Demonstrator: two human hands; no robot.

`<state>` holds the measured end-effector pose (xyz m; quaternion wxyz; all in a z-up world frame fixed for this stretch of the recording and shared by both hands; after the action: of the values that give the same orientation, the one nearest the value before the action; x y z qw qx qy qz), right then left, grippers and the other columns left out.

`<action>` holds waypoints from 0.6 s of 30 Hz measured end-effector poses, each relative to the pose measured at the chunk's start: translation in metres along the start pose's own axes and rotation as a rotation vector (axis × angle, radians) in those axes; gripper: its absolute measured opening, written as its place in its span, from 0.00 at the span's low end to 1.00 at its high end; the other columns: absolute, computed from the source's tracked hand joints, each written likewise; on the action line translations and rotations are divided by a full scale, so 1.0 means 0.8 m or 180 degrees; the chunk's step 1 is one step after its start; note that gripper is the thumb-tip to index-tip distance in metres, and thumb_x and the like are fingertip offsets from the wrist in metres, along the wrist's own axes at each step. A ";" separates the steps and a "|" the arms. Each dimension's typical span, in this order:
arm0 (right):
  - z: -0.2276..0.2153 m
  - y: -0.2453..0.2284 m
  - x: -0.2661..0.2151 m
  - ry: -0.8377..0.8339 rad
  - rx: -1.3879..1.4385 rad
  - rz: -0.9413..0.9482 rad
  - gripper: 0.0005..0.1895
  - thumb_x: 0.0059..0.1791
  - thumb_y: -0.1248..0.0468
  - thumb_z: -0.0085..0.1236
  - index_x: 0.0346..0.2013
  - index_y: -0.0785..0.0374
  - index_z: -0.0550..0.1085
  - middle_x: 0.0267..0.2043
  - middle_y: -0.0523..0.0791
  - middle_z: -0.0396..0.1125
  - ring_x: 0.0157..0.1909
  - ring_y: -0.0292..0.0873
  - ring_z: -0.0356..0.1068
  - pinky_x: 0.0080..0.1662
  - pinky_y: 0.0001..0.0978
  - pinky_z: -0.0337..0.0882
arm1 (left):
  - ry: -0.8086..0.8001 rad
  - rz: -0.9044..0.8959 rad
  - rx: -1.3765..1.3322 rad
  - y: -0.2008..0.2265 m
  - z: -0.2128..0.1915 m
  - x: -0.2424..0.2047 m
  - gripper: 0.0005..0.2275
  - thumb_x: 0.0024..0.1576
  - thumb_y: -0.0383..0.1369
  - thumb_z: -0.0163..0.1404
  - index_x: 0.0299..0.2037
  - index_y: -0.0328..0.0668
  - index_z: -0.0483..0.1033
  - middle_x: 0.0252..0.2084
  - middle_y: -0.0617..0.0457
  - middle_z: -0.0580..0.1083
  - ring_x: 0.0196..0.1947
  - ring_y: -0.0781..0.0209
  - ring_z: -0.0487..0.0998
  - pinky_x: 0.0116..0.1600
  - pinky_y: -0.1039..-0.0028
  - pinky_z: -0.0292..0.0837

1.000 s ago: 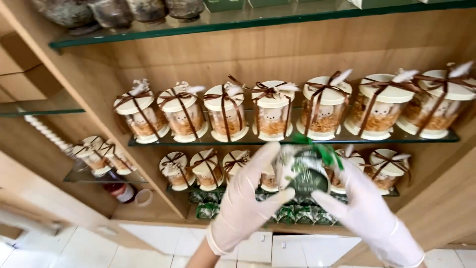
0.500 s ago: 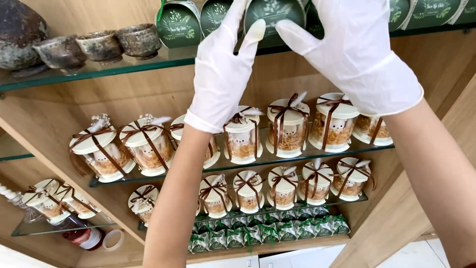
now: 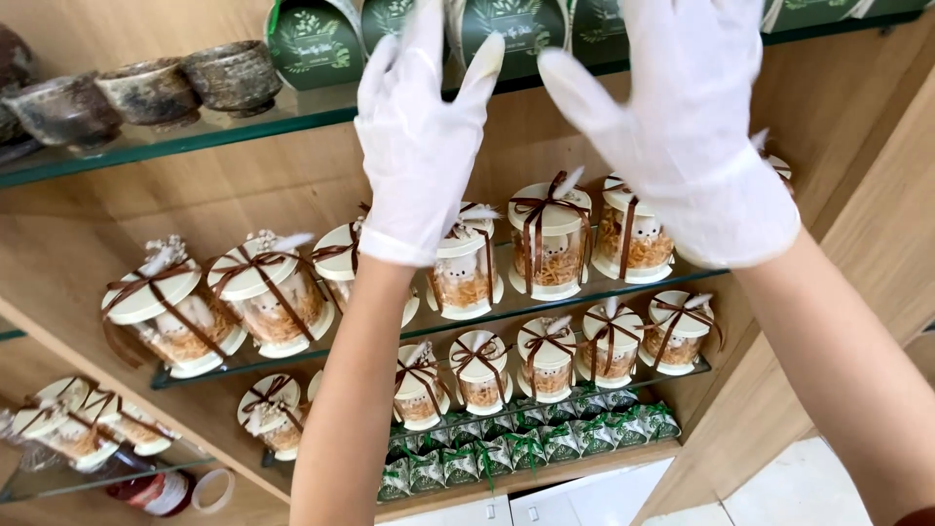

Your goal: The person organizes or displays small gift-packaged items on a shelf in a studio or workshop.

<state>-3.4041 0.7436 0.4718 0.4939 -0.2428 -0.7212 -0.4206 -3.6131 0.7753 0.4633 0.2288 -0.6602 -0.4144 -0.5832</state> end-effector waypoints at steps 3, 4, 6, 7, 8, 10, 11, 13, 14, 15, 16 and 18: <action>-0.057 -0.042 -0.021 -0.0176 0.0053 0.0272 0.29 0.51 0.65 0.65 0.65 0.65 0.66 0.65 0.53 0.61 0.67 0.58 0.60 0.70 0.54 0.58 | 0.0103 0.0219 -0.0306 0.022 -0.030 -0.032 0.24 0.71 0.39 0.56 0.72 0.41 0.60 0.70 0.48 0.67 0.72 0.50 0.66 0.79 0.63 0.55; -0.077 -0.059 -0.028 -0.0283 0.0186 0.0471 0.30 0.48 0.67 0.65 0.63 0.64 0.66 0.67 0.52 0.60 0.72 0.57 0.58 0.74 0.53 0.53 | 0.0034 0.0188 -0.0520 0.029 -0.041 -0.043 0.25 0.74 0.36 0.55 0.75 0.38 0.56 0.77 0.49 0.60 0.79 0.53 0.60 0.85 0.63 0.49; -0.091 -0.076 -0.081 -0.0424 0.0134 0.0760 0.29 0.45 0.64 0.64 0.61 0.61 0.68 0.66 0.51 0.61 0.70 0.57 0.59 0.75 0.55 0.53 | -0.0113 0.0117 -0.0617 0.054 -0.066 -0.082 0.24 0.70 0.31 0.54 0.74 0.38 0.59 0.75 0.48 0.63 0.78 0.50 0.62 0.83 0.63 0.52; -0.098 -0.083 -0.109 -0.0560 0.0177 0.0996 0.29 0.42 0.60 0.62 0.58 0.59 0.69 0.65 0.50 0.63 0.69 0.57 0.60 0.75 0.58 0.52 | -0.0229 -0.0001 -0.0644 0.064 -0.077 -0.102 0.24 0.66 0.27 0.53 0.72 0.37 0.61 0.74 0.47 0.66 0.77 0.48 0.64 0.81 0.62 0.56; -0.103 -0.084 -0.138 -0.0574 0.0037 0.1057 0.29 0.42 0.60 0.62 0.58 0.59 0.69 0.65 0.50 0.63 0.69 0.57 0.60 0.75 0.58 0.52 | -0.0277 0.0056 -0.0777 0.064 -0.078 -0.126 0.24 0.66 0.27 0.53 0.72 0.37 0.61 0.74 0.47 0.66 0.77 0.48 0.64 0.81 0.62 0.56; -0.118 -0.090 -0.202 -0.0924 -0.0244 0.1206 0.28 0.44 0.51 0.58 0.57 0.56 0.71 0.64 0.49 0.63 0.68 0.57 0.60 0.71 0.55 0.53 | -0.0586 -0.0249 -0.1337 0.062 -0.077 -0.182 0.27 0.56 0.26 0.50 0.69 0.36 0.64 0.64 0.43 0.74 0.67 0.48 0.75 0.72 0.66 0.69; -0.129 -0.086 -0.230 -0.0989 -0.0377 0.1278 0.28 0.44 0.51 0.58 0.57 0.56 0.71 0.64 0.49 0.63 0.68 0.57 0.60 0.71 0.55 0.53 | -0.0667 -0.0236 -0.1479 0.055 -0.053 -0.223 0.27 0.56 0.26 0.50 0.69 0.36 0.64 0.64 0.43 0.74 0.67 0.48 0.75 0.72 0.66 0.69; -0.157 -0.081 -0.292 -0.1282 0.0167 0.1964 0.25 0.51 0.54 0.48 0.61 0.61 0.68 0.64 0.50 0.67 0.68 0.56 0.64 0.71 0.53 0.57 | -0.0596 -0.0613 -0.2608 0.047 -0.013 -0.312 0.26 0.63 0.28 0.46 0.73 0.35 0.58 0.61 0.40 0.75 0.63 0.52 0.78 0.72 0.64 0.68; -0.179 -0.080 -0.312 -0.1358 0.0081 0.2057 0.25 0.51 0.54 0.48 0.61 0.61 0.68 0.64 0.50 0.67 0.68 0.56 0.64 0.71 0.53 0.57 | -0.0695 -0.0660 -0.2706 0.065 0.004 -0.341 0.26 0.63 0.28 0.46 0.73 0.35 0.58 0.61 0.40 0.75 0.63 0.52 0.78 0.72 0.64 0.68; -0.203 -0.076 -0.333 -0.1035 0.0776 0.2940 0.25 0.56 0.52 0.44 0.62 0.63 0.67 0.61 0.51 0.70 0.64 0.54 0.69 0.69 0.51 0.61 | -0.0924 -0.1250 -0.3116 0.082 0.022 -0.372 0.27 0.62 0.27 0.46 0.73 0.34 0.58 0.60 0.40 0.76 0.62 0.52 0.78 0.71 0.63 0.67; -0.223 -0.070 -0.354 -0.0599 0.1491 0.3764 0.26 0.61 0.49 0.40 0.64 0.66 0.66 0.58 0.52 0.72 0.59 0.52 0.73 0.67 0.50 0.66 | -0.1129 -0.1826 -0.3474 0.100 0.039 -0.400 0.27 0.62 0.27 0.46 0.73 0.32 0.58 0.58 0.39 0.77 0.60 0.53 0.78 0.70 0.63 0.66; -0.267 -0.059 -0.378 -0.0246 0.1277 0.3932 0.30 0.61 0.45 0.37 0.65 0.68 0.64 0.57 0.54 0.72 0.57 0.51 0.73 0.69 0.48 0.63 | -0.1678 -0.2271 -0.3968 0.124 0.084 -0.496 0.28 0.62 0.27 0.46 0.73 0.33 0.54 0.59 0.40 0.76 0.61 0.53 0.77 0.69 0.63 0.66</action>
<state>-3.2125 0.5579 0.2113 0.6543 -0.5308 -0.5306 0.0927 -3.4840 0.6616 0.0858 -0.4947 -0.6106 -0.2377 -0.5709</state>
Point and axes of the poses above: each hand's wrist, its own x-axis towards the middle knuckle, its own z-axis out of the palm, y = z × x, the point moved 2 cm from there along x, towards the middle knuckle
